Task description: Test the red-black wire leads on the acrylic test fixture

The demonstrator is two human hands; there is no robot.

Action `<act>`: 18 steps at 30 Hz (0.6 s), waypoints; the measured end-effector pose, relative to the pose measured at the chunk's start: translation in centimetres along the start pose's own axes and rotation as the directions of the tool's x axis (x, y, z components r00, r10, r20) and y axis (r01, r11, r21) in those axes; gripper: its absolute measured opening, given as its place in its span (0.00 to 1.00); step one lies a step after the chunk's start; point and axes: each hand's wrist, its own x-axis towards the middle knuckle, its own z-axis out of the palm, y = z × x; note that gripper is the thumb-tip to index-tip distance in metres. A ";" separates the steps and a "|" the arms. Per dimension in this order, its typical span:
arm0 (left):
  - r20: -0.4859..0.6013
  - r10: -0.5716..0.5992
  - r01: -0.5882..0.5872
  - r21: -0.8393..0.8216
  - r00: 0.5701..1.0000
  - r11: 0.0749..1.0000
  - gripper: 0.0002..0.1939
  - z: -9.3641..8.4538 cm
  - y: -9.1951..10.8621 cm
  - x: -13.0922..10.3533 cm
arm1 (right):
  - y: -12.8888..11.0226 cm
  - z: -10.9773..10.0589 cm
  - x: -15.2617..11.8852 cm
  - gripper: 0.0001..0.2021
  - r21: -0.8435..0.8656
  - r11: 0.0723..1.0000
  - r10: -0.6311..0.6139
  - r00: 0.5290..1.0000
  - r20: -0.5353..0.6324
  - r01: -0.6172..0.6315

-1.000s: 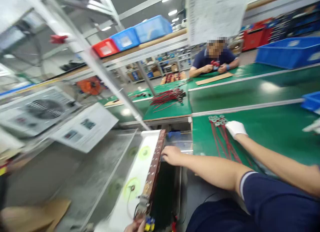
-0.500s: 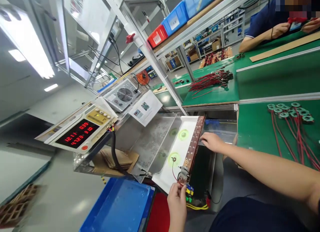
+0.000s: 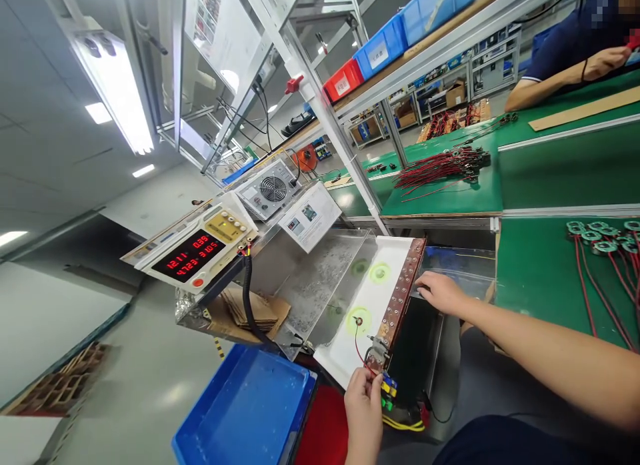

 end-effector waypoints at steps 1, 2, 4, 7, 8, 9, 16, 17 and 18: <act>0.006 0.004 -0.004 -0.001 1.000 1.000 0.24 0.0 -0.1 0.0 | 0.0 0.0 0.0 0.12 -0.002 1.000 0.001 1.000 0.000 -0.001; 0.012 0.007 -0.007 -0.003 1.000 1.000 0.24 0.0 -0.1 0.0 | -0.1 -0.1 0.0 0.12 -0.004 1.000 0.004 1.000 0.001 -0.004; 0.010 0.011 -0.011 -0.009 1.000 1.000 0.25 0.0 -0.1 0.1 | -0.3 -0.2 0.0 0.13 -0.004 1.000 0.011 1.000 0.003 -0.011; -0.012 0.007 -0.007 -0.018 1.000 1.000 0.27 -0.1 0.1 0.1 | -0.5 -0.5 -0.1 0.12 -0.007 1.000 0.016 1.000 0.013 -0.016; -0.015 0.006 -0.006 -0.020 1.000 1.000 0.27 -0.1 0.2 0.2 | -0.5 -0.5 -0.1 0.12 -0.008 1.000 0.014 1.000 0.012 -0.014; -0.012 0.007 -0.007 -0.020 1.000 1.000 0.28 -0.1 0.4 0.2 | -0.5 -0.6 -0.1 0.12 -0.009 1.000 0.009 1.000 0.009 -0.009; 0.001 0.006 -0.006 -0.018 1.000 1.000 0.27 -0.4 1.0 0.1 | -0.2 -0.2 0.1 0.11 -0.004 1.000 0.019 1.000 0.005 -0.019; 0.001 0.006 -0.006 -0.022 1.000 1.000 0.27 -0.4 1.0 0.1 | -0.2 -0.2 0.1 0.11 -0.005 1.000 0.023 1.000 0.010 -0.023; 0.003 0.007 -0.007 -0.027 1.000 1.000 0.26 -0.4 1.0 0.0 | -0.2 -0.2 0.1 0.11 -0.007 1.000 0.025 1.000 0.012 -0.025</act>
